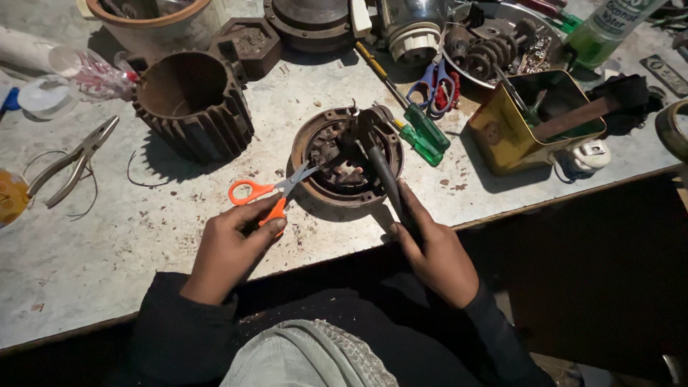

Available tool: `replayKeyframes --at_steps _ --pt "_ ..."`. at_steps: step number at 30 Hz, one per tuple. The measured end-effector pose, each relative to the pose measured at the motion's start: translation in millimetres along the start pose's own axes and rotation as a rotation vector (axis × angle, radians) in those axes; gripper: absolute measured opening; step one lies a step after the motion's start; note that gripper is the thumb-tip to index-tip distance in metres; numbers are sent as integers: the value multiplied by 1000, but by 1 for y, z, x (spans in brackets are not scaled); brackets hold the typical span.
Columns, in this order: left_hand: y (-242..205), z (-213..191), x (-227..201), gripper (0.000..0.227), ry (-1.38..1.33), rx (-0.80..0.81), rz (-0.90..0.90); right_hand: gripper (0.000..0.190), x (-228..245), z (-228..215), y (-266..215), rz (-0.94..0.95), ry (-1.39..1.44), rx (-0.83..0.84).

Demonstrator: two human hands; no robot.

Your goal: The person uses orange-handled scissors and a hammer to repeatedly strike and pry at a circular metal electrical component on a cluttered workbench. The person holds the component steady with one hand while striking it with the other, attempting to dislodge or reshape internal parts.

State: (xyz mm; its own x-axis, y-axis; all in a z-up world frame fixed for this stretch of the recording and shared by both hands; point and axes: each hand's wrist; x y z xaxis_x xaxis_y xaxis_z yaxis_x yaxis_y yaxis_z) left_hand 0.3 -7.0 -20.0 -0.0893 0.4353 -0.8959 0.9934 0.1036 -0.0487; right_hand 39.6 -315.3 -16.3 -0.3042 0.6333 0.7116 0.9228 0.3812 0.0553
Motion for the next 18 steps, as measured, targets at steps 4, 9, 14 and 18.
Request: replayKeyframes --at_steps 4,9,14,18 --pt "4 1 0 38 -86 6 -30 71 -1 -1 0 49 20 14" --pt "-1 5 -4 29 582 -196 261 69 -3 0 0 -59 27 -27" --pt "1 -6 -9 25 619 -189 366 69 -4 0 -1 3 36 -12" --pt "4 -8 -6 30 419 -119 295 67 -5 -1 0 -120 25 -53"
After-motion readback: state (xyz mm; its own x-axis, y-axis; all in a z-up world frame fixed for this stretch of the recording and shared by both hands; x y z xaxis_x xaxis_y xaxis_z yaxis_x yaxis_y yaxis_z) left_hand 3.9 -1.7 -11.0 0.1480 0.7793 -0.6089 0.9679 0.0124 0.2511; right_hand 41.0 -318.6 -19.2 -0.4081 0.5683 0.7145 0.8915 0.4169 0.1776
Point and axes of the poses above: each hand's wrist, its own y-axis towards the middle knuckle, its own z-axis out of the palm, x = y × z, and after that the axes turned 6 degrees about x, right-handed
